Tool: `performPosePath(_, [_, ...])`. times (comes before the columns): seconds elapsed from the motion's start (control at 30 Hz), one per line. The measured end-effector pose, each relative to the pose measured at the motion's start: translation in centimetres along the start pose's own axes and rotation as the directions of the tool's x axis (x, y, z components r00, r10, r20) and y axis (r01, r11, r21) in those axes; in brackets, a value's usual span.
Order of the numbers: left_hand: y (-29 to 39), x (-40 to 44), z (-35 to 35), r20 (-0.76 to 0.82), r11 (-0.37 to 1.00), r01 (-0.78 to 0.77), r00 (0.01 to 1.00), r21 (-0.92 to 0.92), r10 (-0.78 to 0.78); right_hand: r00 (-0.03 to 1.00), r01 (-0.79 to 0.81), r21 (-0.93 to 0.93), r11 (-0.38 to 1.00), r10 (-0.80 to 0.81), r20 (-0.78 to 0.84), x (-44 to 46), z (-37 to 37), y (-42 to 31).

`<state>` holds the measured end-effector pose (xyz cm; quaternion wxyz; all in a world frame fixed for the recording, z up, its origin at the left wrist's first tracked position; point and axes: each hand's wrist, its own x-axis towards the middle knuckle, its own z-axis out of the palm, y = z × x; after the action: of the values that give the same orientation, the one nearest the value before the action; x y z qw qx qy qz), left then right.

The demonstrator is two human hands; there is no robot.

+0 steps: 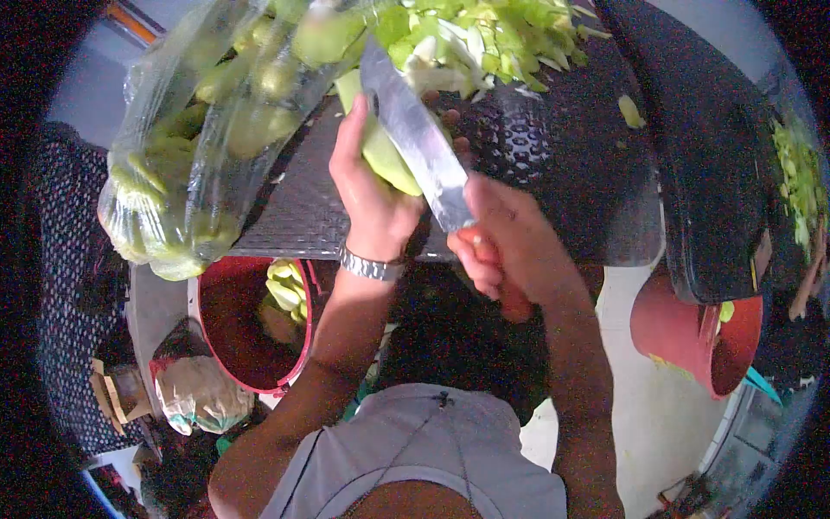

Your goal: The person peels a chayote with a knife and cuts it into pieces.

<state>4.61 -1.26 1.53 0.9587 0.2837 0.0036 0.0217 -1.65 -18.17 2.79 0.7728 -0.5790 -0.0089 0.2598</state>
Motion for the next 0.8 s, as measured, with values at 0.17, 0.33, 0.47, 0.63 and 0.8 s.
performPosePath(0.17, [2.2, 1.9, -1.7, -0.052, 0.971, 0.226, 0.972, -0.084, -0.231, 0.979, 0.091, -0.061, 0.994, -0.1, -0.175, 4.6, 0.0, -2.5])
performPosePath(0.33, [3.1, 2.1, -2.4, -0.138, 0.993, 0.114, 0.983, -0.03, -0.117, 0.895, 0.28, -0.704, 0.653, -0.442, -0.054, 0.7, 2.6, -0.1])
performPosePath(0.47, [2.3, 2.3, -2.7, -0.122, 0.999, -0.011, 0.992, -0.044, 0.006, 0.854, 0.33, -0.825, 0.458, -0.517, 0.054, -2.0, 4.8, 1.9])
performPosePath(0.63, [1.8, 1.6, -1.6, -0.164, 0.999, -0.044, 0.985, 0.022, 0.047, 0.868, 0.277, -0.848, 0.452, -0.497, 0.018, -2.4, 4.7, 2.6])
performPosePath(0.8, [1.4, 0.6, -1.1, -0.15, 1.0, -0.022, 0.988, 0.006, 0.023, 0.822, 0.34, -0.843, 0.416, -0.567, 0.051, -1.2, 4.0, 3.4])
